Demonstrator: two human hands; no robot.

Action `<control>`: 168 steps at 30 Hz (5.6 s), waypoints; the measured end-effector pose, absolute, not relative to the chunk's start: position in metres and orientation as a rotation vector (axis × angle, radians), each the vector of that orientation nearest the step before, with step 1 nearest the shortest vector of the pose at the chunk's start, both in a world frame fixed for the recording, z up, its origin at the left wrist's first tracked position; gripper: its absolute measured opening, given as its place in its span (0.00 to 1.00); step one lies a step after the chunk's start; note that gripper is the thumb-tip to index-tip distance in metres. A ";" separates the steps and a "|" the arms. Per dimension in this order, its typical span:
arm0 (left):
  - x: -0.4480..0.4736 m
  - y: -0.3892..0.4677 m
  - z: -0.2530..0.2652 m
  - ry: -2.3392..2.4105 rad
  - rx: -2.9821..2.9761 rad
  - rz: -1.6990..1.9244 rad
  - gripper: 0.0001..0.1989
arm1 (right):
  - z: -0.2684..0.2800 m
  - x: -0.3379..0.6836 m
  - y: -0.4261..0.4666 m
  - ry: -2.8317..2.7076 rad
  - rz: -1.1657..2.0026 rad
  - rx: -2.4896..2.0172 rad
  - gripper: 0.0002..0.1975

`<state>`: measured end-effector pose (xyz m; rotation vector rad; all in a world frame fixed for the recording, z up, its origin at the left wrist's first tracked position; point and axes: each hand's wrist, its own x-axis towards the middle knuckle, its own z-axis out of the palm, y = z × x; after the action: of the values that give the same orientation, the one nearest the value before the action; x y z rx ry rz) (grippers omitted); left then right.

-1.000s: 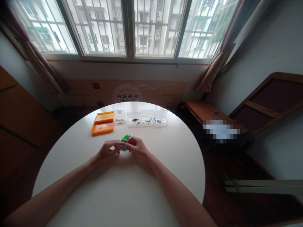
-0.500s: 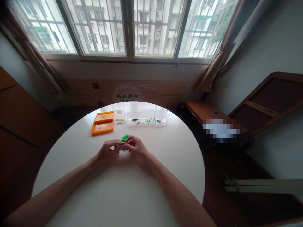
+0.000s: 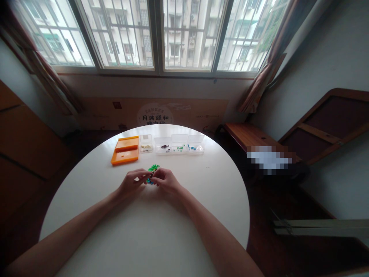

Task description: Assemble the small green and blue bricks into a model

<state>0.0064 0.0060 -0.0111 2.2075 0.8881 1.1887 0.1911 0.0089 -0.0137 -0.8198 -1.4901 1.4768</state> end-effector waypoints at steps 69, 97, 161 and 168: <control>0.007 0.003 -0.014 0.792 2.269 1.200 0.08 | -0.008 0.191 0.008 -1.488 1.501 -0.862 0.17; 0.006 0.002 -0.013 0.910 2.292 1.121 0.08 | -0.005 0.192 0.008 -1.420 1.543 -0.797 0.16; 0.005 0.001 -0.010 0.907 2.398 1.059 0.08 | -0.011 0.194 0.012 -1.381 1.557 -0.818 0.16; 0.005 0.001 -0.010 0.894 2.388 1.080 0.07 | -0.008 0.195 0.011 -1.383 1.562 -0.811 0.15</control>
<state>0.0052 0.0008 -0.0103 2.3880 0.8936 1.0799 0.1953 0.0106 -0.0081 -0.8106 -1.3828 1.5617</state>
